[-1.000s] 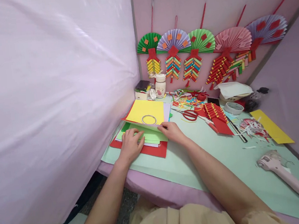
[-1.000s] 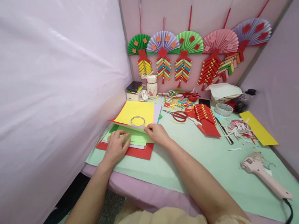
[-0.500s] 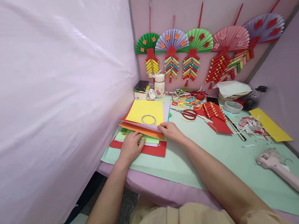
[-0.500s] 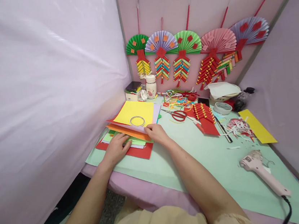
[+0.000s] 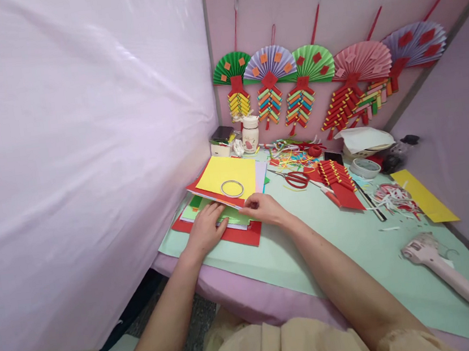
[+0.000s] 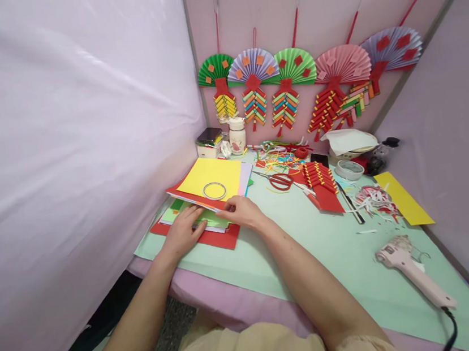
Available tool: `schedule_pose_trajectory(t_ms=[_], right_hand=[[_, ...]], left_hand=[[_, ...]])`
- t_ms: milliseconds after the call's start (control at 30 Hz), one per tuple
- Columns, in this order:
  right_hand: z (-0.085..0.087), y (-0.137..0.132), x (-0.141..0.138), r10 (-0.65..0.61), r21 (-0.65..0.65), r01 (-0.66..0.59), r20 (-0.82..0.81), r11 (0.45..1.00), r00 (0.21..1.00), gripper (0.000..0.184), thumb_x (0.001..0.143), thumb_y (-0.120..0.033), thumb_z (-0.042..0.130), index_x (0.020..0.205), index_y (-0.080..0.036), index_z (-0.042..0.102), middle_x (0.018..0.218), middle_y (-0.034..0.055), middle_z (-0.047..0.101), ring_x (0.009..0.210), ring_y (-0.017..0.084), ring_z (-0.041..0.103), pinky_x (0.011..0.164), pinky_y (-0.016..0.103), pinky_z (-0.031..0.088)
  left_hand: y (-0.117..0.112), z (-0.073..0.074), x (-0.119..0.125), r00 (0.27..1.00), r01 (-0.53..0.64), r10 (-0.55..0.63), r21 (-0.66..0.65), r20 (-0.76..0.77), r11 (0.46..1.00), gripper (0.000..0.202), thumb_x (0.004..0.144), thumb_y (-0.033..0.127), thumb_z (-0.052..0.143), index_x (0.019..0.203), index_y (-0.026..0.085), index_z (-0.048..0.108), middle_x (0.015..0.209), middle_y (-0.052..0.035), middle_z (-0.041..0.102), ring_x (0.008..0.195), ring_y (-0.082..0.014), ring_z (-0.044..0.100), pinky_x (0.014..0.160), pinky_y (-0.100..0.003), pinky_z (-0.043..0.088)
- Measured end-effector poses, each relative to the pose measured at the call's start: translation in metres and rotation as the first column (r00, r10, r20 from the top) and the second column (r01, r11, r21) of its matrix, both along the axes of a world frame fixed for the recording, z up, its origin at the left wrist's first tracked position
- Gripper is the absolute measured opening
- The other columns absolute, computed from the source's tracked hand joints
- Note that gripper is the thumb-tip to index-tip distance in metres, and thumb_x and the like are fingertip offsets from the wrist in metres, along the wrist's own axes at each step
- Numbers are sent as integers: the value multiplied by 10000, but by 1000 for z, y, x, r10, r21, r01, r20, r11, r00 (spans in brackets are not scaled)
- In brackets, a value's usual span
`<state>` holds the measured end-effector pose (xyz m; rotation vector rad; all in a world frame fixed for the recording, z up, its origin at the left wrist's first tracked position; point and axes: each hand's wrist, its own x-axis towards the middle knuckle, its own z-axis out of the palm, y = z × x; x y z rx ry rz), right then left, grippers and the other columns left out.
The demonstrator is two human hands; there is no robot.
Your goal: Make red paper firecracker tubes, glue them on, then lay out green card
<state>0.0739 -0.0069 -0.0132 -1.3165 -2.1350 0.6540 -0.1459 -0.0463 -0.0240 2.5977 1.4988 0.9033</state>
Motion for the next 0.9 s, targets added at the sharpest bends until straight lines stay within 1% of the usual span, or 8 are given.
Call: schedule_pose_trajectory(t_ms=[67,167,267,400,533,767,833,900], right_hand=[[2,-2,-1,38,54,-41,56,998,998,229,765,-423,657,795,-196,654,822,14,631,703,123,514,595,219,321],[1,-1,-2,-2,126,-11,105,992,994,223,873,-317,523,727,-185,628,755,19,611,670,123,497,596,230,306],[-2,1,-3,-55,159,40,91,987,994,295,914,-293,454,679,-182,595,718,23,601,656,129,486,607,238,304],[-8,4,-3,-76,150,69,44,986,996,290,908,-298,461,664,-186,572,703,14,597,647,130,483,599,235,294],[-11,6,-2,-93,143,94,-15,985,996,301,900,-303,459,642,-187,559,657,-1,574,621,126,470,580,233,285],[-12,7,-3,-109,137,116,-58,984,992,293,899,-326,462,669,-185,579,679,8,590,645,131,487,601,227,305],[-12,6,-3,-96,136,104,-60,985,994,284,897,-316,467,672,-184,580,686,8,594,650,130,491,604,226,308],[-12,6,-2,-82,137,89,-58,987,995,278,896,-306,470,672,-184,582,692,9,598,652,130,494,603,226,309]], left_hand=[[0,0,0,1000,3,-3,9,5,1000,341,891,270,478,1209,195,575,1230,-82,611,1146,-251,531,985,-414,432],[-1,-1,-1,998,-12,10,40,58,999,301,889,263,479,1153,192,607,1186,-84,638,1130,-241,551,977,-405,437],[-4,-1,-2,991,-72,63,77,116,994,214,890,234,457,890,191,666,955,-68,695,946,-211,617,875,-372,470],[-10,-1,-3,996,-80,77,66,49,995,309,880,213,447,629,194,625,720,-40,684,726,-179,618,742,-345,463],[-11,-2,-2,998,-66,64,68,25,995,290,871,213,453,700,204,687,836,-45,733,826,-195,652,781,-357,466],[-6,-5,-2,1000,-25,25,74,-5,997,283,844,239,514,1059,213,695,1175,-69,680,1082,-252,594,934,-429,457],[-7,-3,-2,1000,-21,21,82,0,996,263,847,234,513,1030,206,700,1166,-70,680,1087,-249,588,938,-422,453],[-9,0,-1,999,-29,28,84,20,996,224,860,228,496,888,203,716,1027,-63,717,984,-227,618,883,-397,470]])
